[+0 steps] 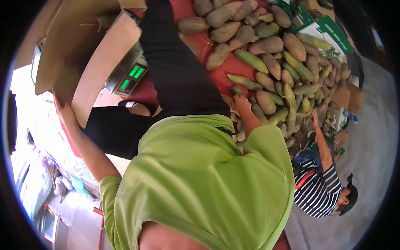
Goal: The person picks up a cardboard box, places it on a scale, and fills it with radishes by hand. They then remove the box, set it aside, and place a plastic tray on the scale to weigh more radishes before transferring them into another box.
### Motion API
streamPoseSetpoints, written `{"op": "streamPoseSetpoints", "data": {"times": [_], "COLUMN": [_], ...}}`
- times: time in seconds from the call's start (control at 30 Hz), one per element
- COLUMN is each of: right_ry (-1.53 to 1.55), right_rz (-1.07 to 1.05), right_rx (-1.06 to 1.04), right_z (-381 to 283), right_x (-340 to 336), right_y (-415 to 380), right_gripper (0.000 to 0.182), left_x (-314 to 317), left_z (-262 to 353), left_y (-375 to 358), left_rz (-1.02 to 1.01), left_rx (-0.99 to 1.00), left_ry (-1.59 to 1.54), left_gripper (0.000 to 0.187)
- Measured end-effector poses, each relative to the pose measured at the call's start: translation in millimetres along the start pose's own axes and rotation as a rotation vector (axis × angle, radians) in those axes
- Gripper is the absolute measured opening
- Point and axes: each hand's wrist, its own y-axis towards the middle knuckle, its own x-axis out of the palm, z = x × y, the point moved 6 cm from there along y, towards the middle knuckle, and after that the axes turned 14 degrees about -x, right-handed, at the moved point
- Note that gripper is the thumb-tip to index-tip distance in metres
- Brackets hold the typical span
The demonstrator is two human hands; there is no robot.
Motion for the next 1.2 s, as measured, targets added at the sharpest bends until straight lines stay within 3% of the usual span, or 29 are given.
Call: {"op": "streamPoseSetpoints", "data": {"times": [0.13, 0.23, 0.57, 0.67, 0.73, 0.77, 0.8, 0.93, 1.13, 1.2], "right_ry": [-0.197, -0.230, -0.133, -0.008, 0.046, 0.033, 0.030, 0.199, 0.306, 0.262], "right_rz": [-0.043, -0.034, 0.038, 0.120, 0.284, 0.363, 0.366, 0.770, 1.040, 1.154], "right_rx": [0.028, 0.121, 0.147, 0.192, 0.095, -0.010, -0.014, -0.269, -0.556, -0.738], "right_z": [-14, -4, -8, 4, 7, 10, 5, -52, -157, -203], "right_x": [6, 22, 5, -3, -17, -22, -34, -147, -319, -369], "right_y": [2, 17, 16, 25, 32, 47, 51, 38, -2, -29], "right_gripper": [0.047, 0.025, 0.029, 0.035, 0.056, 0.077, 0.077, 0.077, 0.071, 0.068], "left_x": [-1, -3, -6, -8, -10, -10, -10, -8, -7, -8], "left_z": [-1, 3, 15, 19, 22, 22, 20, 16, 13, 13], "left_y": [1, -6, -12, -16, -18, -18, -17, -14, -13, -13], "left_rz": [-0.002, -0.025, -0.080, -0.082, -0.082, -0.091, -0.086, -0.081, -0.077, -0.066], "left_rx": [-0.038, -0.112, -0.212, -0.195, -0.209, -0.219, -0.223, -0.194, -0.147, -0.136], "left_ry": [0.039, 0.085, 0.054, 0.017, 0.016, 0.017, 0.014, -0.021, -0.115, -0.125], "left_gripper": [0.070, 0.070, 0.073, 0.073, 0.073, 0.074, 0.074, 0.075, 0.074, 0.074]}}
